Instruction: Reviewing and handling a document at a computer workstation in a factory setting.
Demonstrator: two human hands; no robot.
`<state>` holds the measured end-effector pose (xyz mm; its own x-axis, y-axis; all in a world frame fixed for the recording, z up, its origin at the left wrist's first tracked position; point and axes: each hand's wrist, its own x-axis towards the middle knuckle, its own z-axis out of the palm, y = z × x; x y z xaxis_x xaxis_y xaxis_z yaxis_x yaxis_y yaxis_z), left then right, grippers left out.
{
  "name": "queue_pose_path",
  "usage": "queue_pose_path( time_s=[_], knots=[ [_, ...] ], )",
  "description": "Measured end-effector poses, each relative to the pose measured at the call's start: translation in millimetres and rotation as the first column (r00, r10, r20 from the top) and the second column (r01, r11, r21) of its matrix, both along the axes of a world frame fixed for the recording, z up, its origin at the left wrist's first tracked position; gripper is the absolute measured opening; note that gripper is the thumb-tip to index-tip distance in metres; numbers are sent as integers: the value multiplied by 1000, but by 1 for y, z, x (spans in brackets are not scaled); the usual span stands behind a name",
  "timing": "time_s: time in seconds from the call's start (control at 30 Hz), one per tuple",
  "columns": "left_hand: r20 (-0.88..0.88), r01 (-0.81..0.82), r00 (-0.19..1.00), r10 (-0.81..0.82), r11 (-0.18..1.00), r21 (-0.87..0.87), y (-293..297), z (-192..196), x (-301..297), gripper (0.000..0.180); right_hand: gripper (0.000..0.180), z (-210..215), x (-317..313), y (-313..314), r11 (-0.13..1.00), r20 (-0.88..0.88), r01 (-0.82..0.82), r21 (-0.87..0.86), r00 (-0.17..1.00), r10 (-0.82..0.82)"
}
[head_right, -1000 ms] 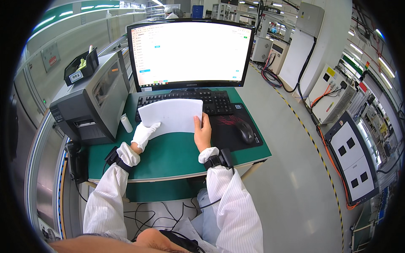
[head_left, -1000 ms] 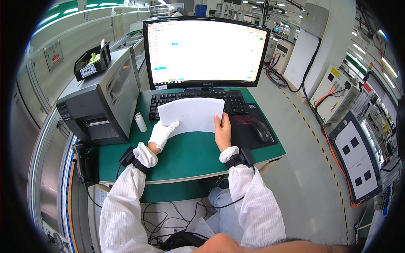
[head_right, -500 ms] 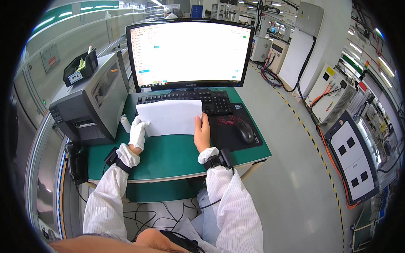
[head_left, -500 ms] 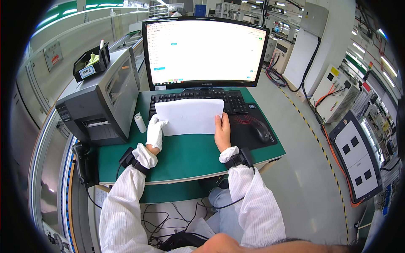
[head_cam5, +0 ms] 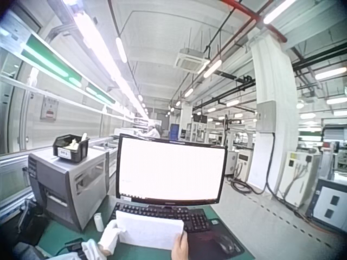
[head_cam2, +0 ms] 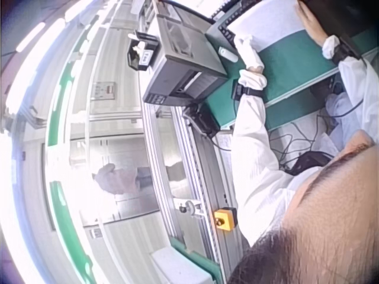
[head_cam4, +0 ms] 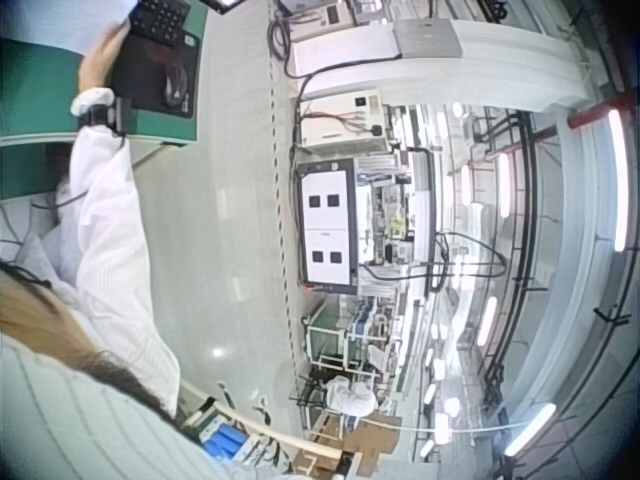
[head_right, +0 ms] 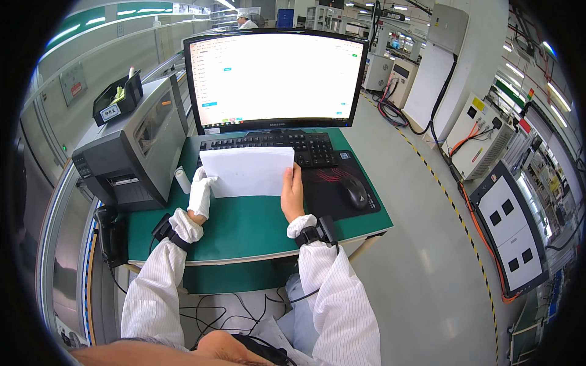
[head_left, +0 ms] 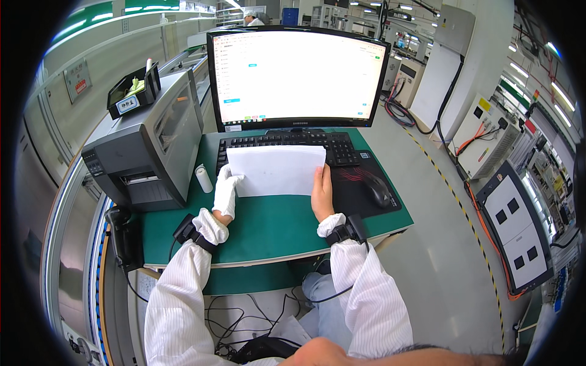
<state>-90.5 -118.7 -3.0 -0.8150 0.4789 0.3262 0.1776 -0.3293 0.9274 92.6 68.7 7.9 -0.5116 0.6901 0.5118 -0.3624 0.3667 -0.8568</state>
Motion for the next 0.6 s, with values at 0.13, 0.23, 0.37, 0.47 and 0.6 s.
queue_pose_path(
  time_s=[0.13, 0.23, 0.37, 0.47, 0.6],
  knots=[
    [7, 24, 1000, -24, 1000, 16, -1, 2, 2, 48, 52, -3, -1, 2, 1000, -4, -18, -18, 1000, 18],
    [7, 17, 1000, -17, 1000, 1, -1, 5, 5, 46, 52, -4, -2, 3, 999, -3, -34, -31, 999, 33],
    [18, -16, 1000, 17, 999, -45, 4, 14, 15, 47, 51, -5, -1, 2, 998, -3, -50, -29, 999, 50],
    [5, -30, 1000, 31, 997, -68, 6, 15, 16, 42, 48, -5, -1, 3, 999, 12, -33, -3, 999, 34],
    [-8, -32, 999, 31, 997, -74, 1, 1, 1, 29, 44, -6, -3, 2, 1000, 47, -18, 10, 999, 17]
  ],
)
